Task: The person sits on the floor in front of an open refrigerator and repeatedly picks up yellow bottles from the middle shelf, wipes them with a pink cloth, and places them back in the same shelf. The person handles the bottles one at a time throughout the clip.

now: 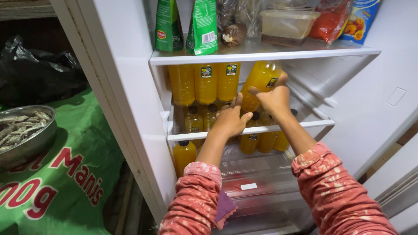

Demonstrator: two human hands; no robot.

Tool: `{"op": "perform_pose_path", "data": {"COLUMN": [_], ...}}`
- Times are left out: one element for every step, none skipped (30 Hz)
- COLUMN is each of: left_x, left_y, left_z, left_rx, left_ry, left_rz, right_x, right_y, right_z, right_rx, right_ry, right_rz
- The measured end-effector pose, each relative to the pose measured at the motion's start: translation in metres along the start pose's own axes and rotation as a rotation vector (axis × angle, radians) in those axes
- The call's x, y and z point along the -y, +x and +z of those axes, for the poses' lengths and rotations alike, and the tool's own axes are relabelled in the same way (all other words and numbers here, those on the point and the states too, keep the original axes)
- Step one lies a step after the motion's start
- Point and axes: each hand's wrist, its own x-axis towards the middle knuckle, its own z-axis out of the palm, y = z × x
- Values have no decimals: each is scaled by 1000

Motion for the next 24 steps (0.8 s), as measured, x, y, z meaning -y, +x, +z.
{"op": "perform_pose_path", "data": {"left_x": [-1,-2,-3,-4,-5,-7,-7,-9,-10,-10,-9,-9,-9,-9,-9,-9,-10,-10,-10,-10,-9,-8,-8,-8], "left_y": [2,4,7,7,8,9,10,8,6,7,6,5,4,4,4,4,4,4,5,5,5,4,5,5], "left_z": [0,-1,-2,-3,-5,-8,-10,-10,-8,-9,-9,-9,-10,-11,-11,-12,-12,-12,-12,-11,-10,-10,-9,-9], "left_rx": [14,27,39,66,89,112,102,92,87,81,79,76,77,78,82,86,91,95,92,89,86,80,71,62], "left_ry": [36,73,109,133,161,188,198,208,218,200,181,162,161,159,160,165,171,177,171,165,160,157,154,150], "left_rz": [-27,-54,-79,-85,-89,-94,-94,-93,-95,-86,-79,-73,-79,-85,-86,-87,-87,-86,-87,-87,-88,-84,-78,-72], "right_x": [1,2,2,0,-1,-4,-8,-13,-21,-29,-39,-48,-56,-64,-71,-77,-82,-87,-91,-94,-96,-98,-101,-104], "right_y": [3,6,10,13,18,23,28,35,40,45,48,52,56,58,59,60,61,62,63,67,75,81,87,91], "right_z": [1,4,7,10,15,20,26,31,36,39,42,43,44,44,42,43,44,46,47,50,53,57,61,68], "right_rx": [8,16,21,27,44,60,77,60,45,30,7,-17,-41,-13,10,35,73,111,148,177,206,234,227,219], "right_ry": [-14,-38,-62,-87,-165,-242,-318,-340,-361,-382,-347,-310,-273,-349,-426,-503,-483,-462,-440,-440,-441,-441,-432,-424], "right_rz": [-4,-12,-23,-34,-64,-95,-125,-129,-129,-129,-214,-300,-385,-370,-352,-334,-275,-217,-158,-153,-147,-141,-150,-159]}}
